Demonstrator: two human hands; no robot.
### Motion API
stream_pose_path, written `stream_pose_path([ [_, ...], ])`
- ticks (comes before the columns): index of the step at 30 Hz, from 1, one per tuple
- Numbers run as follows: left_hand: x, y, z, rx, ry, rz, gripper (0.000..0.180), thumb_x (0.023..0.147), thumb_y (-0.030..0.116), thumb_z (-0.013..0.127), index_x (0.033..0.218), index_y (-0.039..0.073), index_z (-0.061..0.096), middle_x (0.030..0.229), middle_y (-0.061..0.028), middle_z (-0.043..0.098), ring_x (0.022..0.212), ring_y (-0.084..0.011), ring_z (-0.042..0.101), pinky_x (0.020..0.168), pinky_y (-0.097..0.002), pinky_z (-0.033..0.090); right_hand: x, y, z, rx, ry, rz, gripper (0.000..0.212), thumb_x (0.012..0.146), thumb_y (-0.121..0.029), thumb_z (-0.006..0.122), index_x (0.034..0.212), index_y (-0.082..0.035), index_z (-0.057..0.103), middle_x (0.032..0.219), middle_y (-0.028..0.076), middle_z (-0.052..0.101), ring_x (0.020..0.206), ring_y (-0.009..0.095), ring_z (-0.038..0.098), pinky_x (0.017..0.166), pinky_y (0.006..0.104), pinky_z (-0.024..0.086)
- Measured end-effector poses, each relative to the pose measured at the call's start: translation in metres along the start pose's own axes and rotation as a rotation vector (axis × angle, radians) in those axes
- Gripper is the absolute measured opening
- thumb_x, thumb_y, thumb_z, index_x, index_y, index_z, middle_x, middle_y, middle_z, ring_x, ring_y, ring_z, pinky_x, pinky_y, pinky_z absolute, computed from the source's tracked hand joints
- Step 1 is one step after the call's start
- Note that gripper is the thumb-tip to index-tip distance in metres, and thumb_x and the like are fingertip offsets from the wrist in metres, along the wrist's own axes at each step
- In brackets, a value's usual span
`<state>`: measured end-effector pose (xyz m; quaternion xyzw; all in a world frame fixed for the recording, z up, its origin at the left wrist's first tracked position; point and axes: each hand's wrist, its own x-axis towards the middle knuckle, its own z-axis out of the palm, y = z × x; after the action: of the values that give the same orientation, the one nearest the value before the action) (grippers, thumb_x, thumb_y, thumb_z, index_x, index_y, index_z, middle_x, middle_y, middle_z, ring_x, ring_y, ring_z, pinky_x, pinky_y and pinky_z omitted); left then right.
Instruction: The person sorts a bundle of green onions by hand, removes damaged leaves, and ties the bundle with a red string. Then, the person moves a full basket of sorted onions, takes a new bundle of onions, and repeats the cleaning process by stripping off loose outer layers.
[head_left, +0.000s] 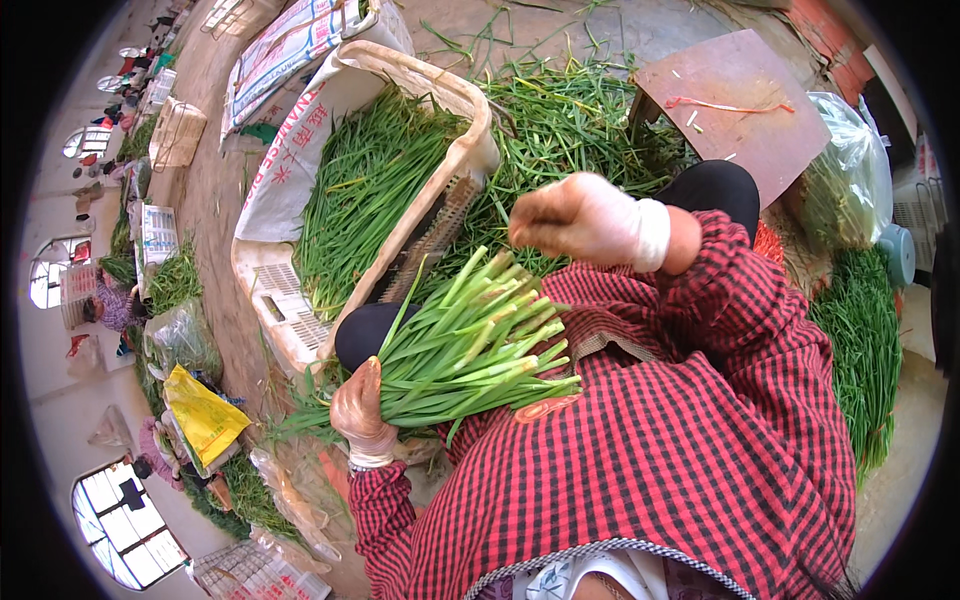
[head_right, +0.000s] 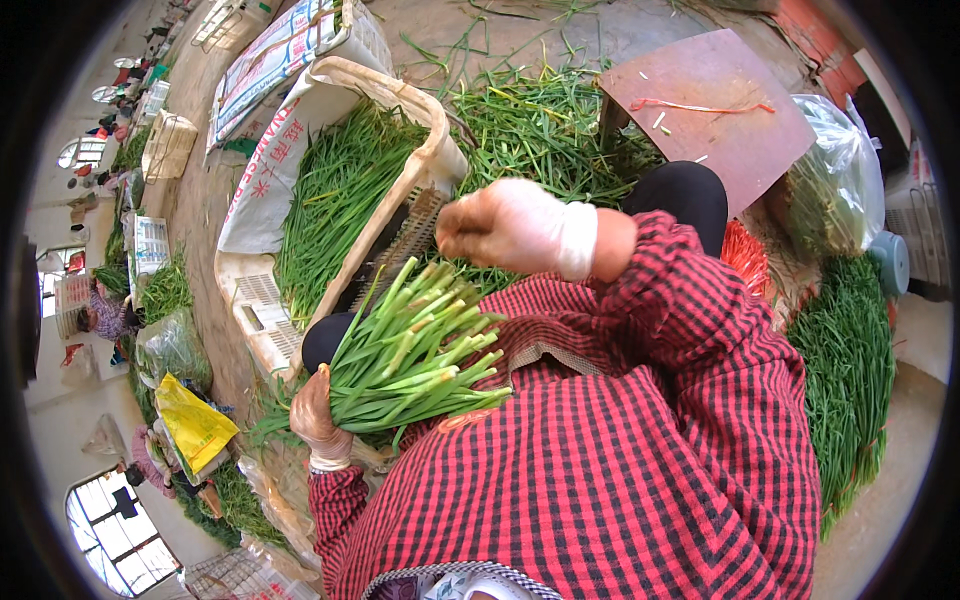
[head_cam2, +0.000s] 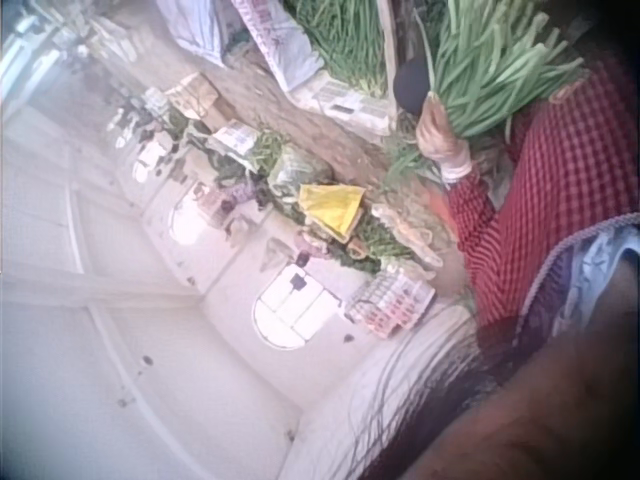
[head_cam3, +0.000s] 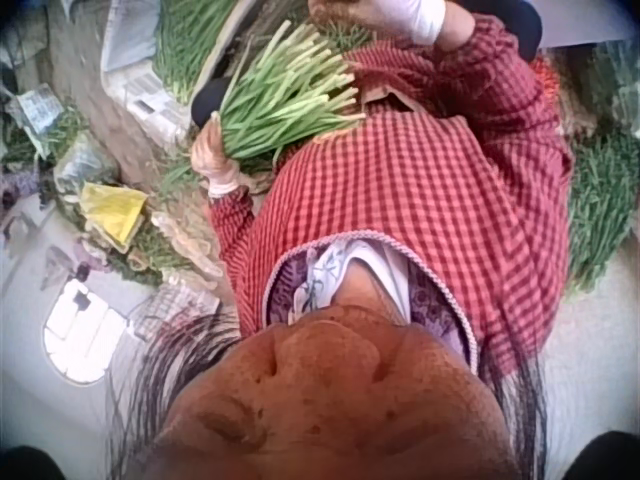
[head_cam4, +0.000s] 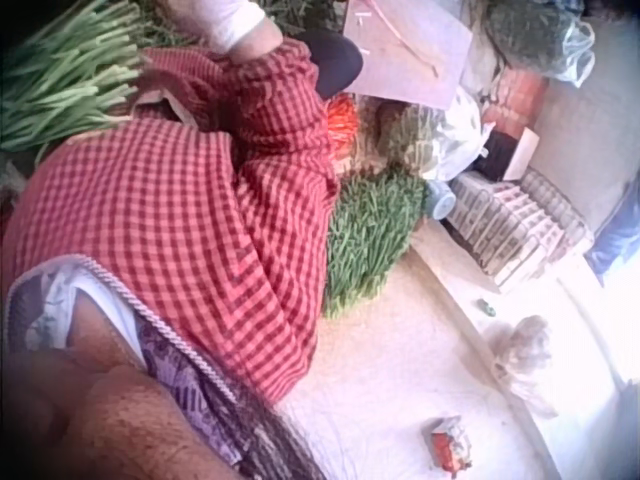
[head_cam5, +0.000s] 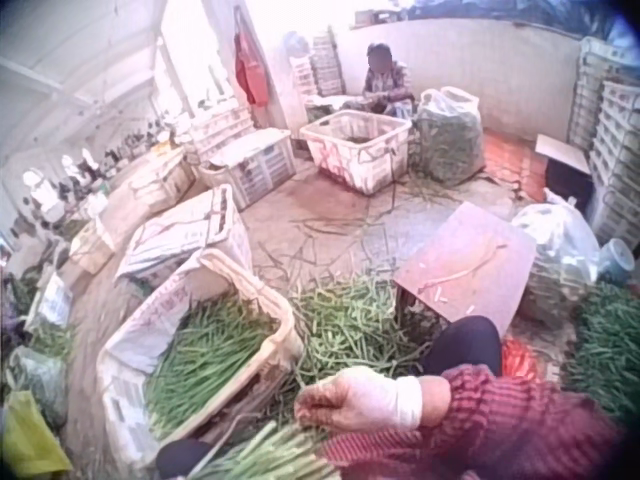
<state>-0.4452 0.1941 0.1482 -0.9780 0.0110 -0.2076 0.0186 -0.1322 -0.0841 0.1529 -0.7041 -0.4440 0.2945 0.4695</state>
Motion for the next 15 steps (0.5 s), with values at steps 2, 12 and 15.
stream_pose_path([
  [2,-0.005,0.001,-0.003,-0.006,0.013,-0.044,0.059,0.078,0.011,0.072,0.135,0.012,0.057,0.11,-0.0097,0.07,0.091,-0.0256,0.069,0.074,-0.0369,0.053,-0.007,0.015,-0.013,0.26,0.159,0.078,0.018,0.093,-0.023,0.065,0.1,-0.007,0.069,0.083,0.008,0.072,0.066,0.016,0.066,0.066,0.03,0.055],
  [12,0.011,0.015,-0.004,-0.495,-0.211,-0.381,0.055,0.083,0.011,0.072,0.136,0.005,0.054,0.118,-0.011,0.069,0.101,-0.0259,0.069,0.085,-0.0352,0.055,-0.022,0.005,0.026,0.393,-0.09,0.094,0.016,0.098,-0.016,0.06,0.106,-0.002,0.064,0.077,0.004,0.067,0.066,0.01,0.061,0.062,0.027,0.052],
  [15,0.004,0.018,-0.002,-0.992,-0.33,-0.718,0.041,0.087,0.006,0.069,0.126,0.003,0.059,0.116,-0.0075,0.071,0.1,-0.019,0.07,0.09,-0.033,0.055,-0.012,0.008,-0.004,0.654,0.098,0.148,0.012,0.098,-0.012,0.057,0.103,-0.005,0.065,0.073,0.0,0.063,0.065,0.007,0.059,0.06,0.0234,0.05],
])
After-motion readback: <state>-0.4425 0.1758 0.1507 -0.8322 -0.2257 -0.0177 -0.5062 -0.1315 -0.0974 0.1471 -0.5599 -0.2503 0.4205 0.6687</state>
